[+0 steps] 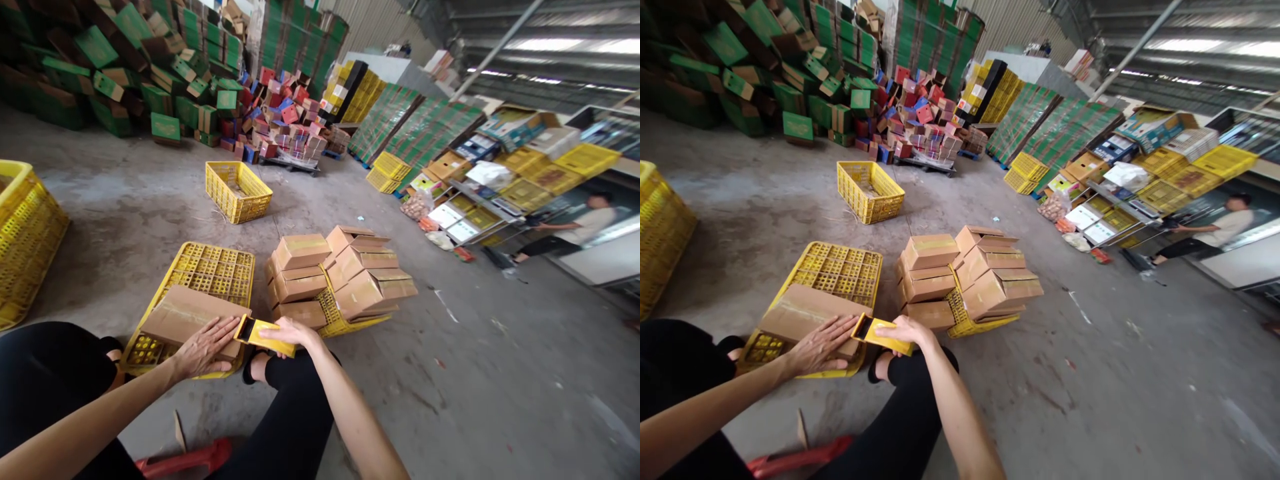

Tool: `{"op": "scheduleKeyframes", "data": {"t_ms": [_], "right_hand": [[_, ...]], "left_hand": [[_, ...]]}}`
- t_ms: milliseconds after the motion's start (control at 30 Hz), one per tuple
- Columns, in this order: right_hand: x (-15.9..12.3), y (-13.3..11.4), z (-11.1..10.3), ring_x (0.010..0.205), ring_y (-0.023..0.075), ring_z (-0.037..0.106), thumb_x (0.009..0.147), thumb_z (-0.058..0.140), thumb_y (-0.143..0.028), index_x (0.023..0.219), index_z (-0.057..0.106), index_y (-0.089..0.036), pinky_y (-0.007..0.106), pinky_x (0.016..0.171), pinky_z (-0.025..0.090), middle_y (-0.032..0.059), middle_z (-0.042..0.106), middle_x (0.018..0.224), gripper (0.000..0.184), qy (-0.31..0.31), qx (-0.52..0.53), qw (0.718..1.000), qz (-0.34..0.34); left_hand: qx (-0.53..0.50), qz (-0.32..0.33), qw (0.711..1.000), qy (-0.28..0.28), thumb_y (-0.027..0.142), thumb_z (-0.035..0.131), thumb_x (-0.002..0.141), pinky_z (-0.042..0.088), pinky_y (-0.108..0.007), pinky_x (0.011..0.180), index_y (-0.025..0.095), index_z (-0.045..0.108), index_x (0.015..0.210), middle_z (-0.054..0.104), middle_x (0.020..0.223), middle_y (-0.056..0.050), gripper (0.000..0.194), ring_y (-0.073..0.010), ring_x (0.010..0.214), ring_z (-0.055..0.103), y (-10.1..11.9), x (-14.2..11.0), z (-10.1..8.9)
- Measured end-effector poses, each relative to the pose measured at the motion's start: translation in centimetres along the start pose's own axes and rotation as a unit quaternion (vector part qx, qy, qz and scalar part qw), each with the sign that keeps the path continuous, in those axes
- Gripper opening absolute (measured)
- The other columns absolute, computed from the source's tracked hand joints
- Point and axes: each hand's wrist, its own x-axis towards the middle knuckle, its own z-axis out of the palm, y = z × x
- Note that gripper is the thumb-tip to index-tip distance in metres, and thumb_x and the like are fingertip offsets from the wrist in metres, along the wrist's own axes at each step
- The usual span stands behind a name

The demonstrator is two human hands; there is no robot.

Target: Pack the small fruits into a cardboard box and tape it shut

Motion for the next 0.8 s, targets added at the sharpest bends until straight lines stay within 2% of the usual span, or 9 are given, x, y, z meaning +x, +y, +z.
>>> {"op": "scheduleKeyframes", "data": {"t_ms": [233, 400, 533, 667, 800], "right_hand": [[-0.5, 0.0, 0.0, 0.064, 0.0224, 0.076, 0.095, 0.063, -0.06, 0.084, 0.068, -0.018, 0.033, 0.066, 0.065, 0.006, 0.074, 0.065, 0.044, -0.01, 0.016, 1.0, 0.0], [-1.5, 1.2, -0.3, 0.07, 0.0254, 0.078, 0.091, 0.069, -0.058, 0.088, 0.069, -0.016, 0.035, 0.072, 0.066, 0.0106, 0.077, 0.071, 0.042, 0.0, 0.046, 0.999, 0.013], [-1.9, 2.0, 0.1, 0.071, 0.0244, 0.077, 0.092, 0.068, -0.056, 0.09, 0.07, -0.013, 0.036, 0.074, 0.065, 0.009, 0.076, 0.069, 0.043, 0.017, 0.051, 0.998, 0.022], [-1.5, 1.9, 0.8, 0.066, 0.024, 0.075, 0.092, 0.068, -0.058, 0.084, 0.072, -0.015, 0.035, 0.071, 0.065, 0.0066, 0.071, 0.061, 0.044, 0.031, 0.058, 0.997, 0.036], [-1.2, 1.7, 1.1, 0.06, 0.0221, 0.072, 0.088, 0.072, -0.06, 0.078, 0.072, -0.015, 0.034, 0.067, 0.064, 0.006, 0.071, 0.06, 0.046, 0.047, 0.067, 0.995, 0.052]], "left_hand": [[0.004, -0.001, 1.0, -0.016, 0.077, 0.043, 0.099, 0.016, -0.043, 0.131, 0.018, 0.015, 0.171, 0.034, 0.171, -0.013, 0.097, -0.0292, 0.156, 0.035, 0.0, -0.2, 0.1], [0.004, 0.0, 1.0, -0.001, 0.076, 0.045, 0.099, 0.017, -0.042, 0.131, 0.022, 0.016, 0.171, 0.035, 0.171, -0.011, 0.095, -0.0283, 0.156, 0.036, 0.1, -0.1, 0.1], [0.009, 0.006, 1.0, 0.01, 0.073, 0.051, 0.098, 0.013, -0.042, 0.131, 0.025, 0.023, 0.17, 0.034, 0.171, -0.01, 0.09, -0.028, 0.156, 0.036, 0.0, -0.2, 0.6], [0.006, 0.015, 1.0, 0.019, 0.073, 0.056, 0.096, 0.018, -0.045, 0.13, 0.03, 0.036, 0.165, 0.032, 0.172, -0.011, 0.084, -0.0297, 0.155, 0.038, -0.2, -0.4, 1.4], [0.001, 0.007, 1.0, 0.011, 0.074, 0.058, 0.094, 0.018, -0.046, 0.13, 0.029, 0.04, 0.163, 0.032, 0.172, -0.012, 0.085, -0.0311, 0.156, 0.037, -0.2, -0.6, 1.8]]}}
